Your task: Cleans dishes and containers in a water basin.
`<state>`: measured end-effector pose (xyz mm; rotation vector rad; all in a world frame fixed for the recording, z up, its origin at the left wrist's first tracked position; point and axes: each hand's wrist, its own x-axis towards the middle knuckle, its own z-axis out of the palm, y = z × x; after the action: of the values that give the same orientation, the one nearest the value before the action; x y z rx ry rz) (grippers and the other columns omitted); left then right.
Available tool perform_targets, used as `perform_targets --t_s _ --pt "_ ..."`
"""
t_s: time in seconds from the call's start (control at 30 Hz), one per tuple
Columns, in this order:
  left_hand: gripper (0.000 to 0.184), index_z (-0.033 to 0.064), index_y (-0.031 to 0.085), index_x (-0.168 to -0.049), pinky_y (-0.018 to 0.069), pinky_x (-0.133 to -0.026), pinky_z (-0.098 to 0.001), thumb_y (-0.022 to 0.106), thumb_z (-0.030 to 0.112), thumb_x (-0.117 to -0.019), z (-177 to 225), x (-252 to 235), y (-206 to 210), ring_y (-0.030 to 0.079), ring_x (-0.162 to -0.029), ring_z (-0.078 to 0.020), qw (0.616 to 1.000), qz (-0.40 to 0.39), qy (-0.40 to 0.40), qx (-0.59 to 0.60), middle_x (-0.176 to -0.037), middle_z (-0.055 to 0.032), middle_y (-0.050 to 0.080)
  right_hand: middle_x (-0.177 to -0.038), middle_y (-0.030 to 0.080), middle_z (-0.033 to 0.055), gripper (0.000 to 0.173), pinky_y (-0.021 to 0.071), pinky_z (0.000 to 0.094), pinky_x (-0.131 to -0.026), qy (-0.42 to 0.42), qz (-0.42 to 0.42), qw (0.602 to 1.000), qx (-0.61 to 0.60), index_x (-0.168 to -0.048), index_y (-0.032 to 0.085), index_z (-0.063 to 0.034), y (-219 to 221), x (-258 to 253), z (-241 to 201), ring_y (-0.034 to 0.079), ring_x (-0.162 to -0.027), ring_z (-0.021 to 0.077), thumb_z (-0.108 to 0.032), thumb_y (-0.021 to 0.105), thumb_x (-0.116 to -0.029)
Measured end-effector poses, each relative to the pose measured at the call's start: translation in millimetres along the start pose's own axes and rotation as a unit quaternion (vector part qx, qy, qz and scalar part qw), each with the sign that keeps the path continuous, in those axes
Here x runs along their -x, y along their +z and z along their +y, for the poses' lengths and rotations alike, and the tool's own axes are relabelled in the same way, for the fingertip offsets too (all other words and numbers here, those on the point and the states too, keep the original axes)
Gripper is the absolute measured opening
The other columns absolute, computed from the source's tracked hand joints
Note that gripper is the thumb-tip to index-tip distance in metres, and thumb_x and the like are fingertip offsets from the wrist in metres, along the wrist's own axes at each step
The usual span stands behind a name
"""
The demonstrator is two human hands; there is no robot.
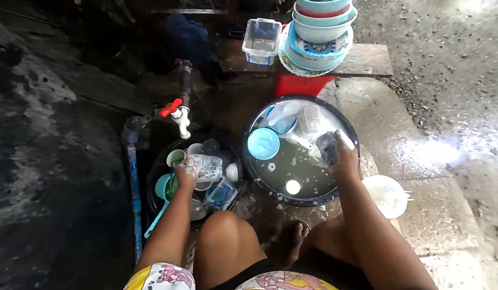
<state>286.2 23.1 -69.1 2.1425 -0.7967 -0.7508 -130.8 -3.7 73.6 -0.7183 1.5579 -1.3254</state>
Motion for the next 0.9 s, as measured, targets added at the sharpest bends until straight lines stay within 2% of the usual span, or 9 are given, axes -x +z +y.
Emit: perform_targets --t_s 0.13,0.23,0.33,0.4,0.53,0.63,0.73,0.8,0.9 --pt "0.059 -0.0104 0.063 -0.123 0.0434 -0.105 -0.0594 0.040 0.042 -0.1110 -9 -4 -11 0.061 -0.118 -0.0441 0.996 0.014 -0.006 -0.083 -0.121 -0.0337 0.064 -0.075 0.064 -0.0024 0.031 0.0518 0.0247 -0.051 0.011 0.009 0.993 -0.119 -0.108 0.061 -0.0123 -17 -2 -9 0.058 -0.057 0.0070 -0.037 0.042 -0.1098" --pt "0.060 -0.0109 0.062 -0.125 0.0412 -0.108 -0.0586 0.035 0.041 -0.1121 -4 2 -8 0.059 -0.124 -0.0441 0.993 0.015 -0.009 -0.115 -0.126 -0.0342 0.062 -0.093 0.067 0.0029 0.017 0.0576 0.0337 -0.066 0.016 0.019 0.969 -0.246 -0.113 0.057 -0.0121 -37 -9 -13 0.065 -0.077 0.0141 -0.023 0.045 -0.1071" --pt "0.055 -0.0108 0.056 -0.135 0.0394 -0.111 -0.0564 0.034 0.035 -0.1130 -7 16 -8 0.055 -0.129 -0.0432 0.994 -0.002 -0.009 -0.112 -0.134 -0.0335 0.059 -0.103 0.069 0.0059 0.025 0.0605 0.0385 -0.075 0.043 0.013 0.942 -0.332 -0.115 0.052 -0.0151 -53 -14 -15 0.071 -0.091 0.0196 -0.033 0.035 -0.1096" --pt "0.052 -0.0108 0.052 -0.139 0.0407 -0.111 -0.0556 0.035 0.031 -0.1131 -9 31 -12 0.055 -0.128 -0.0430 0.995 -0.018 0.001 -0.100 -0.135 -0.0337 0.057 -0.096 0.069 0.0064 0.029 0.0608 0.0394 -0.073 0.053 0.012 0.928 -0.369 -0.109 0.052 -0.0154 -58 -15 -18 0.071 -0.087 0.0211 -0.037 0.034 -0.1096" --pt "0.046 -0.0113 0.042 -0.147 0.0351 -0.117 -0.0513 0.036 0.019 -0.1128 -2 78 -15 0.047 -0.139 -0.0429 0.981 -0.086 -0.004 -0.176 -0.146 -0.0344 0.048 -0.089 0.068 0.0042 0.026 0.0609 0.0352 -0.071 0.036 -0.020 0.924 -0.381 -0.105 0.053 -0.0160 -63 -11 -23 0.071 -0.083 0.0180 -0.033 0.034 -0.1100" --pt "0.042 -0.0108 0.042 -0.146 0.0396 -0.113 -0.0528 0.040 0.012 -0.1107 -17 87 -11 0.050 -0.135 -0.0423 0.981 -0.106 -0.024 -0.162 -0.145 -0.0340 0.049 -0.090 0.069 0.0033 0.028 0.0608 0.0335 -0.070 0.035 -0.042 0.922 -0.383 -0.106 0.054 -0.0162 -62 -8 -24 0.070 -0.082 0.0161 -0.033 0.032 -0.1108" --pt "0.041 -0.0097 0.048 -0.142 0.0400 -0.112 -0.0545 0.046 0.015 -0.1095 -22 86 -18 0.053 -0.132 -0.0431 0.949 -0.150 -0.037 -0.276 -0.140 -0.0328 0.054 -0.091 0.069 0.0020 0.035 0.0598 0.0313 -0.071 0.046 -0.072 0.915 -0.394 -0.106 0.054 -0.0169 -66 -5 -24 0.070 -0.083 0.0142 -0.037 0.026 -0.1119" --pt "0.047 -0.0075 0.046 -0.145 0.0397 -0.112 -0.0571 0.053 0.018 -0.1065 -12 87 -21 0.052 -0.134 -0.0446 0.931 -0.129 -0.050 -0.338 -0.141 -0.0330 0.053 -0.092 0.069 0.0029 0.035 0.0600 0.0315 -0.070 0.049 -0.068 0.914 -0.398 -0.108 0.054 -0.0161 -70 -4 -25 0.070 -0.083 0.0149 -0.037 0.026 -0.1121" --pt "0.068 -0.0100 0.028 -0.154 0.0323 -0.118 -0.0591 0.062 0.015 -0.1004 23 85 -20 0.036 -0.144 -0.0514 0.939 -0.062 0.004 -0.339 -0.154 -0.0390 0.033 -0.095 0.067 0.0044 0.034 0.0597 0.0341 -0.073 0.052 -0.014 0.914 -0.403 -0.113 0.052 -0.0146 -84 -5 -30 0.069 -0.085 0.0162 -0.038 0.028 -0.1122"
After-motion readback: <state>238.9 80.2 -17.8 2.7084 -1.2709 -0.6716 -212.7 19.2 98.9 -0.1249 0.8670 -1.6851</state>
